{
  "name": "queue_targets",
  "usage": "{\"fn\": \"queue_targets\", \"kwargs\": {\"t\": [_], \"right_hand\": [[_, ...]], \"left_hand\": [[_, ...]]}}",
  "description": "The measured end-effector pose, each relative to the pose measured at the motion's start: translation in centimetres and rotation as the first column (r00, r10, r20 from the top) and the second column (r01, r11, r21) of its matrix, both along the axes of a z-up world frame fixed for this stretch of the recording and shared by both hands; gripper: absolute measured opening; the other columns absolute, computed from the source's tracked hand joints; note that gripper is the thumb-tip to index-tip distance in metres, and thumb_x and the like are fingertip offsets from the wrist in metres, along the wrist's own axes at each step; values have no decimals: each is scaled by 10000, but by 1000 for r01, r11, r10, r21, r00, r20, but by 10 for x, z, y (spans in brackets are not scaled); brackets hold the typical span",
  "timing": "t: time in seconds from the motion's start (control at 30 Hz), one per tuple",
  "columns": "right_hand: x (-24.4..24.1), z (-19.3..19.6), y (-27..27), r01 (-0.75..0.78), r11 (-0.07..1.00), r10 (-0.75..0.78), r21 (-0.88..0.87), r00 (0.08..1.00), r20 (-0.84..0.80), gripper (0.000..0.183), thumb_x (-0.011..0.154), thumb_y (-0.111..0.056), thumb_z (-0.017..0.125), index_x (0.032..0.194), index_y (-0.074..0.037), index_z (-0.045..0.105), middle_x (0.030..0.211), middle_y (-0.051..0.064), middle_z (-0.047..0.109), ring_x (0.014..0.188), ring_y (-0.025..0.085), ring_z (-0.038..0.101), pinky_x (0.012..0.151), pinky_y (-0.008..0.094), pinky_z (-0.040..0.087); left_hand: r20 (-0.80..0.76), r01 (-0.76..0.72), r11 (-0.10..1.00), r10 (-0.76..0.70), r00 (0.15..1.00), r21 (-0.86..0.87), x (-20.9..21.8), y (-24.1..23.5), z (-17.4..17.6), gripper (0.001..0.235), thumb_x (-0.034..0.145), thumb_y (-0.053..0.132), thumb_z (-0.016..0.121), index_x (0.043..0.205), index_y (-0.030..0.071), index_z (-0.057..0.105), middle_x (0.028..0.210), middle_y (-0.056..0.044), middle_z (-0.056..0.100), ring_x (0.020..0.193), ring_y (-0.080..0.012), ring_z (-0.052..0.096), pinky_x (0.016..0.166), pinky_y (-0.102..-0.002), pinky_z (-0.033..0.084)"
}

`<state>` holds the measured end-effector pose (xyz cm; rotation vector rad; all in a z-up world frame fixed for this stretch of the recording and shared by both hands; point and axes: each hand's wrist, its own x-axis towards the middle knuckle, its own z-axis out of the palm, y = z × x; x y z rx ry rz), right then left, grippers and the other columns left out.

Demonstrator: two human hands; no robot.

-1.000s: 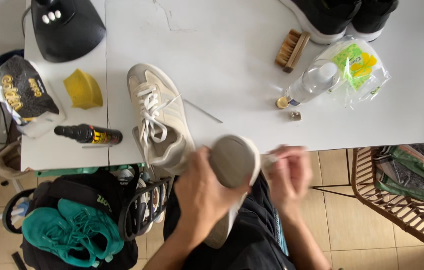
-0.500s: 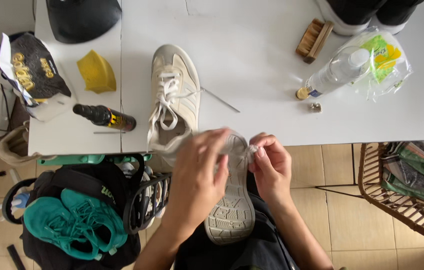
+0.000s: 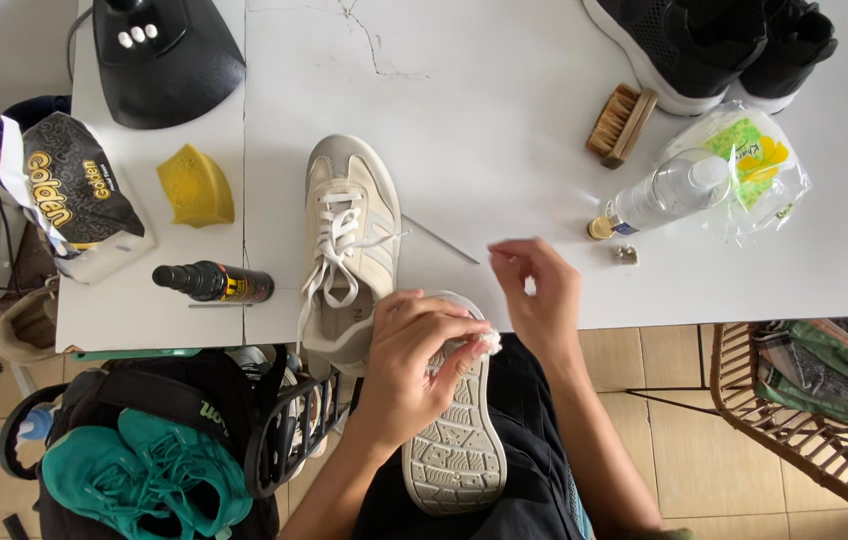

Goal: The person cleans the sole of a white sneaker using a small white cloth. They rub the cloth into the tread pattern of the sole, then fold the cloth and continue cleaning different sections of the shoe's bottom.

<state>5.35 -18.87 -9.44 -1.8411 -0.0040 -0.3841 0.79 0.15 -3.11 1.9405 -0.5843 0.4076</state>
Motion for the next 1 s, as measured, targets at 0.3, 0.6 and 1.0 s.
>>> {"fn": "queue_targets", "kwargs": {"t": [0.3, 0.6, 1.0], "right_hand": [[35, -39, 12, -178, 701, 60, -690, 980, -192, 246, 1094, -384, 725, 1001, -161, 774, 929, 31, 648, 838, 310, 729, 677, 487, 636], [-26, 40, -43, -188, 975, 207, 114, 960, -188, 518, 1007, 86, 680, 1520, 17, 640, 823, 121, 756, 727, 199, 692, 768, 322, 579], [-68, 32, -23, -62, 917, 161, 394, 962, -223, 201, 914, -50, 872, 1041, 84, 794, 538, 1, 392, 474, 80, 417, 467, 210, 410]], "left_hand": [[15, -53, 998, 53, 998, 15, 15, -12, -3, 177, 995, 155, 856, 1171, 150, 841, 961, 24, 836, 1034, -189, 778, 1107, -431, 481], [-304, 37, 970, -111, 946, -241, 31, -12, 17, 141, 980, 170, 863, 1114, 130, 847, 937, -25, 838, 1009, -247, 801, 1029, -450, 528], [-443, 87, 968, -187, 877, -236, 31, -9, 31, 154, 921, 200, 924, 998, 105, 830, 780, -44, 868, 1152, -216, 828, 1218, -435, 357]]}}
